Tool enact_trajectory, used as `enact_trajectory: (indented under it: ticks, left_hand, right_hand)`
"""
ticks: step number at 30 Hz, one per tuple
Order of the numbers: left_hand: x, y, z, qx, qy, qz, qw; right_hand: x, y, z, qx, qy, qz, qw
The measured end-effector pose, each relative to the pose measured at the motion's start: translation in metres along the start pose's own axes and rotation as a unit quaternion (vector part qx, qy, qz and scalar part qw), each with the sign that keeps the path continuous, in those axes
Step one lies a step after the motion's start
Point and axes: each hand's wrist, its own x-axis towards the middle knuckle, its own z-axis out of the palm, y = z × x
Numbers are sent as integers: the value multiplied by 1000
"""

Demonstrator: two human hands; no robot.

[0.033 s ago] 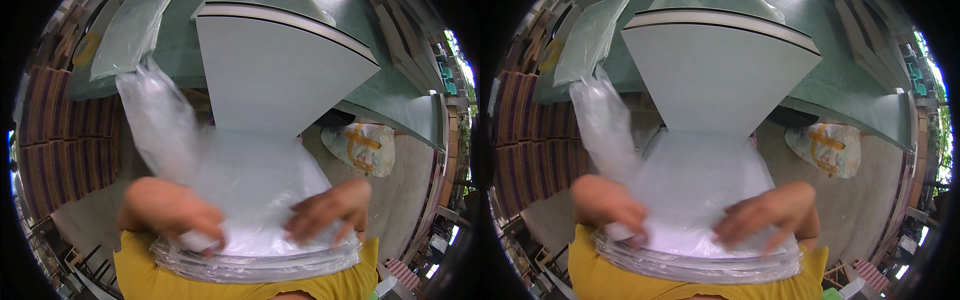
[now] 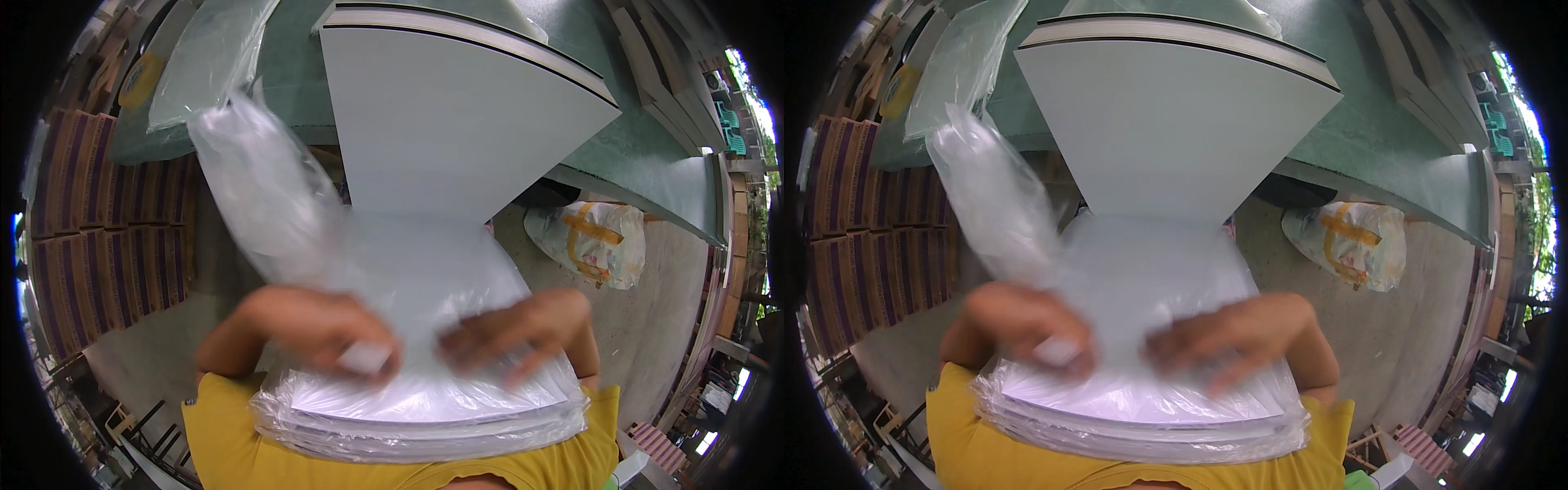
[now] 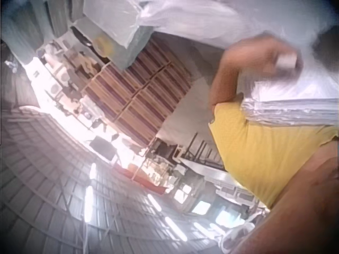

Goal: The person packages books by placing them into plastic bags one at a time and smoothing the plastic over the book covers.

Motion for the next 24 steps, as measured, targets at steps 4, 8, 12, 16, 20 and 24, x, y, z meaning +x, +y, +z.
enact_trajectory:
  ticks: [4,8,12,16,20,24]
  left_hand:
    - [-14,-198,-17,239,363,-294,851]
    - [10,-198,-63,516,323,-68,791]
    - [81,-68,-63,155,459,-39,874]
    - [26,22,-99,105,595,103,790]
    - [13,12,-83,129,605,35,785]
    - [45,-19,-64,145,576,-64,802]
  right_hand:
    - [-46,122,-10,-14,238,341,909]
    - [-32,129,-34,-132,221,515,817]
    - [14,79,-54,112,401,205,886]
    - [-1,14,-71,21,438,220,871]
    - [-14,14,-53,-12,372,83,924]
    - [21,19,-53,116,408,26,905]
